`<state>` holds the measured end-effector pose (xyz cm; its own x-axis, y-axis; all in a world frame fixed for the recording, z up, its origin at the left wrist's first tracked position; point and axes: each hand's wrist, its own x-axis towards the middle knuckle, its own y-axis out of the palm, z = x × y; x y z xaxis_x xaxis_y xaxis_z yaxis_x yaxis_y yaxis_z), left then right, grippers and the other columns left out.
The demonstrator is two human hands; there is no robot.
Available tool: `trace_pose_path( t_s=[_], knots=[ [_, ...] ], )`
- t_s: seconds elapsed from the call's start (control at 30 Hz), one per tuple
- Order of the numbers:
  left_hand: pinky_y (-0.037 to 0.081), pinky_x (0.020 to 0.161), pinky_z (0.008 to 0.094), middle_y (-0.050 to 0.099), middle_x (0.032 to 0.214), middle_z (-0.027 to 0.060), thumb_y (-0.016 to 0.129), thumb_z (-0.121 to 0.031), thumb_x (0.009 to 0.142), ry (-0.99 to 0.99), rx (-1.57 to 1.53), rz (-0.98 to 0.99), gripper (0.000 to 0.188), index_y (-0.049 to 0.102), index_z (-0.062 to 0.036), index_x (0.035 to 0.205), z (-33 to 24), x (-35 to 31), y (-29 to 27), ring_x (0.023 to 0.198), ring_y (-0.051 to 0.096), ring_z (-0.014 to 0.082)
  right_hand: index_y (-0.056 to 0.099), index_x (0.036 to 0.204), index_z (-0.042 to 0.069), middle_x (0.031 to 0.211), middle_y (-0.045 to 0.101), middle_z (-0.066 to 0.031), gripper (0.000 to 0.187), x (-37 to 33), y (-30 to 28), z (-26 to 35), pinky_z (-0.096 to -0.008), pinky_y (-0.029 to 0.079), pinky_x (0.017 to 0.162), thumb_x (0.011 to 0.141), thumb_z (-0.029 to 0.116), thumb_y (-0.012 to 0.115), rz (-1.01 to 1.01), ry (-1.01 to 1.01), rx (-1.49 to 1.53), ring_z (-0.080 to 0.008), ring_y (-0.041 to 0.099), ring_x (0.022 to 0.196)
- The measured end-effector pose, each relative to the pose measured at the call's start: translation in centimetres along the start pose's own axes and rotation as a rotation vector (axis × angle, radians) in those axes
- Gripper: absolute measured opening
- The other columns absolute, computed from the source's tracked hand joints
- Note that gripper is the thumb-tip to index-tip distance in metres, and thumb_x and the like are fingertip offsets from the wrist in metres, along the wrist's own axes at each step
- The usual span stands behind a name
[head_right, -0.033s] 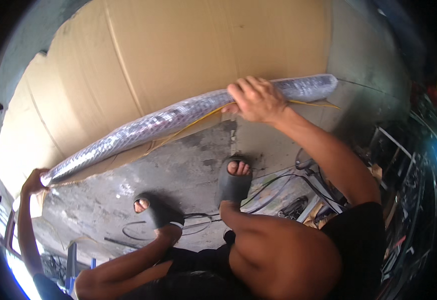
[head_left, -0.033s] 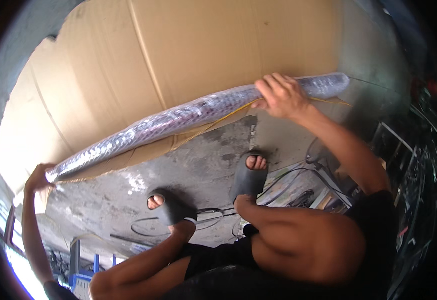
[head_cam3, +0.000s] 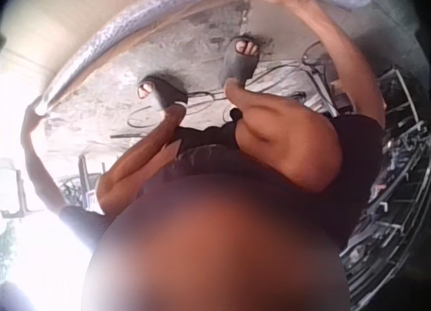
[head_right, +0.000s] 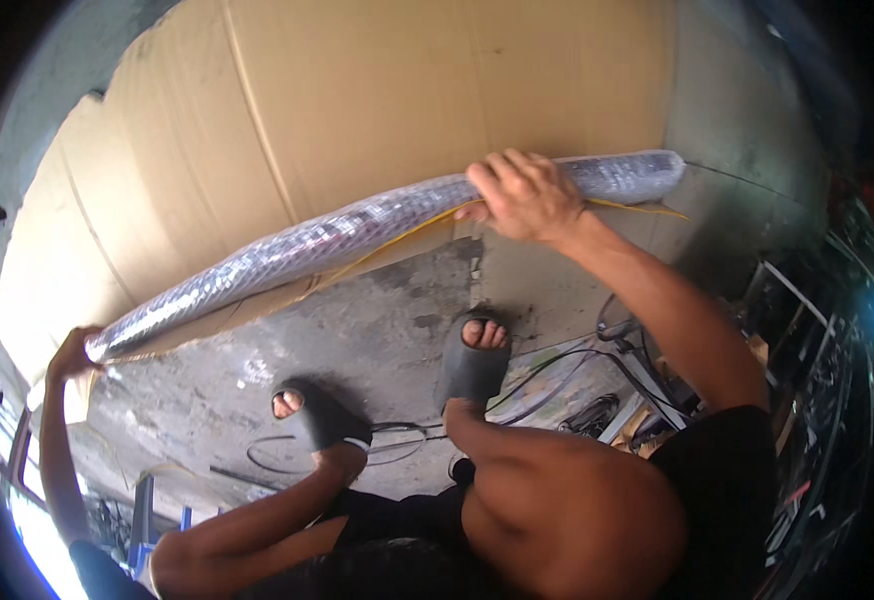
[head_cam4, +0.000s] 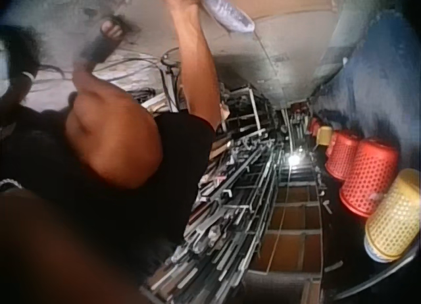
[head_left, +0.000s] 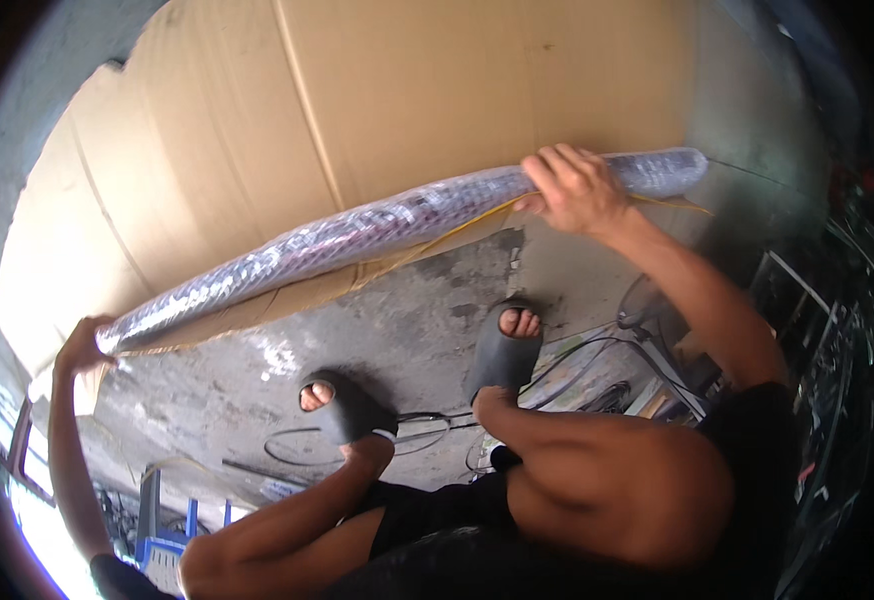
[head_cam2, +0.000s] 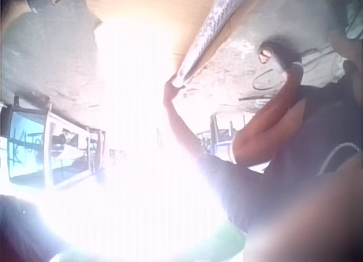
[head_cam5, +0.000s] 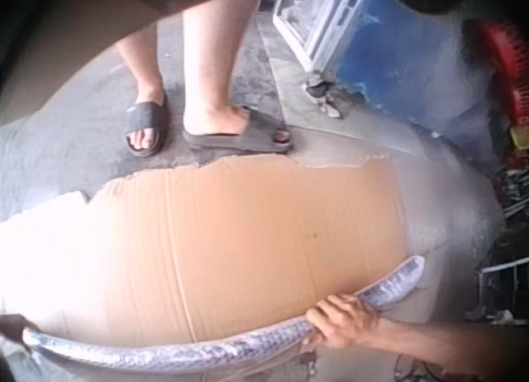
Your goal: The person wraps a long object in bubble wrap and then encases it in a large piece of cardboard, securing the package with yellow tape. The person sits on the floor to perform the wrapping and taping.
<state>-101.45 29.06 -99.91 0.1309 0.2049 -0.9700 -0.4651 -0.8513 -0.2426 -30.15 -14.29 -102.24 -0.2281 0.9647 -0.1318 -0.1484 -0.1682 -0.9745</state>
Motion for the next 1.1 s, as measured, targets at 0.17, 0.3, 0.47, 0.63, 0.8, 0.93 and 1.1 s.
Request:
trace_pose_path(
  t_s=[0.17,0.3,0.47,0.63,0.8,0.93,1.1],
  knots=[
    [0.031,0.133,0.0546,0.035,0.176,0.0164,0.103,-0.003,0.052,0.036,0.020,-0.306,0.143,0.031,-0.0252,0.173,-1.6,-2.9,5.1,0.159,0.037,0.0417,0.064,0.100,0.004,0.087,0.074,-0.0198,0.053,2.5,-0.9,-1.4,-0.0527,0.061,0.075,0.109,0.055,0.056,0.148,0.033,0.178,-0.0404,0.077,0.084],
    [0.032,0.127,0.0653,0.025,0.178,0.0181,0.092,-0.002,0.075,-0.142,0.097,-0.910,0.114,0.035,-0.0241,0.172,-10.5,-6.8,12.1,0.157,0.037,0.0438,0.064,0.097,0.003,0.083,0.073,-0.0211,0.044,4.4,-1.3,-2.8,-0.0557,0.057,0.076,0.109,0.045,0.060,0.279,0.042,0.317,-0.0463,0.073,0.085],
    [0.003,0.131,0.0719,0.010,0.181,0.0242,0.092,-0.048,0.082,0.335,-0.108,-0.829,0.116,0.029,-0.0143,0.172,-28.7,-7.9,17.0,0.168,0.005,0.0456,0.063,0.098,0.002,0.084,0.071,-0.0237,0.040,5.2,-1.6,-2.9,-0.0569,0.056,0.076,0.109,0.041,0.061,0.369,0.064,0.325,-0.0485,0.071,0.084],
    [-0.011,0.128,0.0682,0.039,0.172,0.0157,0.038,-0.085,0.101,0.154,-0.143,-1.461,0.094,0.050,-0.0160,0.163,-35.7,3.3,13.6,0.163,0.025,0.0396,0.061,0.098,0.002,0.085,0.069,-0.0258,0.033,5.3,-1.8,-2.8,-0.0586,0.053,0.073,0.105,0.033,0.065,0.381,0.051,0.330,-0.0504,0.069,0.082],
    [0.027,0.117,0.0532,0.070,0.123,0.0028,0.049,-0.085,0.097,0.179,-0.130,-1.518,0.078,0.079,-0.0175,0.121,-35.4,5.2,12.1,0.124,0.062,0.0244,0.062,0.103,0.001,0.087,0.068,-0.0232,0.032,4.7,-0.9,-3.3,-0.0576,0.054,0.073,0.105,0.033,0.064,0.398,0.045,0.299,-0.0486,0.069,0.083],
    [0.034,0.104,0.0507,0.067,0.114,0.0062,0.054,-0.081,0.095,0.170,-0.119,-1.321,0.072,0.074,-0.0124,0.104,-35.3,4.2,11.1,0.111,0.058,0.0284,0.066,0.108,0.003,0.097,0.071,-0.0178,0.030,5.2,-2.1,-1.9,-0.0560,0.056,0.075,0.105,0.033,0.065,0.407,0.025,0.143,-0.0448,0.071,0.090],
    [0.040,0.098,0.0516,0.062,0.110,0.0084,0.065,-0.076,0.089,0.219,-0.162,-1.359,0.066,0.069,-0.0127,0.105,-35.0,3.7,9.3,0.106,0.057,0.0297,0.074,0.102,0.004,0.105,0.072,-0.0133,0.020,10.3,-9.0,3.7,-0.0506,0.057,0.082,0.100,0.023,0.069,0.530,-0.187,-0.462,-0.0347,0.073,0.103]
  ],
)
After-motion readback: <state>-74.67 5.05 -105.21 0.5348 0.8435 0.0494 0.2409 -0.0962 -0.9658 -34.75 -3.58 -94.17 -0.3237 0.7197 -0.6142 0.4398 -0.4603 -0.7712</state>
